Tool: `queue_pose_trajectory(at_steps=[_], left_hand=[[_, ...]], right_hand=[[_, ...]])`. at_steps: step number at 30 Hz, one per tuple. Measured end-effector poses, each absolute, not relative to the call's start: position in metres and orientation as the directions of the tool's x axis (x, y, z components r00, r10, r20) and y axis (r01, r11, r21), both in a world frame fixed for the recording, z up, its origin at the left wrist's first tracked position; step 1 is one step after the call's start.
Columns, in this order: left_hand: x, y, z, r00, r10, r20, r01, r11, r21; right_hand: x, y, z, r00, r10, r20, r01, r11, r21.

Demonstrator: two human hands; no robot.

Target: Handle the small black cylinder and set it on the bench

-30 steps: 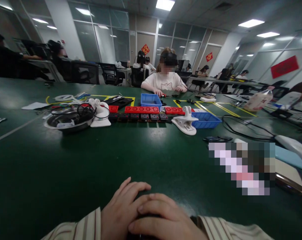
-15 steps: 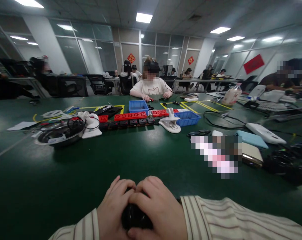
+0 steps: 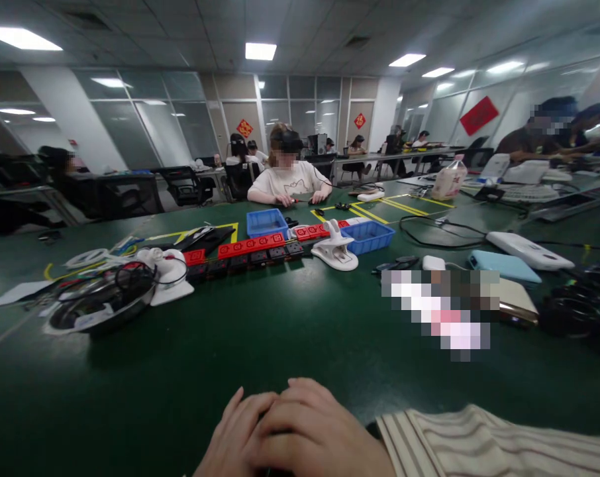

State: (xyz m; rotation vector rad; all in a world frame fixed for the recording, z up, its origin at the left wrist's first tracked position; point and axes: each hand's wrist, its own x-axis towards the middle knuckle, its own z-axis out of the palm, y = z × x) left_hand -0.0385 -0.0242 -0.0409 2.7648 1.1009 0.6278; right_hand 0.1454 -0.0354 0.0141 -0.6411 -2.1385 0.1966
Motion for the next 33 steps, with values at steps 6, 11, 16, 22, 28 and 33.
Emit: queue_pose_trajectory(at_steps=[6,11,16,22,28,33], left_hand=[[-0.03,-0.037,-0.02,0.577,0.746,0.332,0.693,-0.663,0.284],[-0.027,-0.035,-0.014,0.585,0.755,0.297,0.689,-0.656,0.309],[-0.03,-0.033,-0.018,0.615,0.741,0.27,0.656,-0.671,0.346],[-0.028,-0.038,-0.007,0.614,0.747,0.255,0.644,-0.66,0.387],[-0.029,-0.037,-0.014,0.608,0.751,0.257,0.63,-0.653,0.42],[-0.028,-0.041,-0.011,0.576,0.742,0.343,0.588,-0.668,0.456]], right_hand=[[0.144,-0.041,0.019,-0.401,0.7,0.591,0.437,0.713,-0.548],[0.139,-0.044,0.012,-0.344,0.73,0.59,0.543,0.668,-0.509],[0.143,-0.043,0.014,-0.499,0.599,0.626,0.443,0.797,-0.41],[0.151,-0.037,0.018,-0.717,0.298,0.63,0.201,0.954,-0.223],[0.148,-0.044,0.027,-0.711,0.379,0.592,0.241,0.923,-0.301],[0.146,-0.045,0.026,-0.545,0.508,0.666,0.277,0.86,-0.429]])
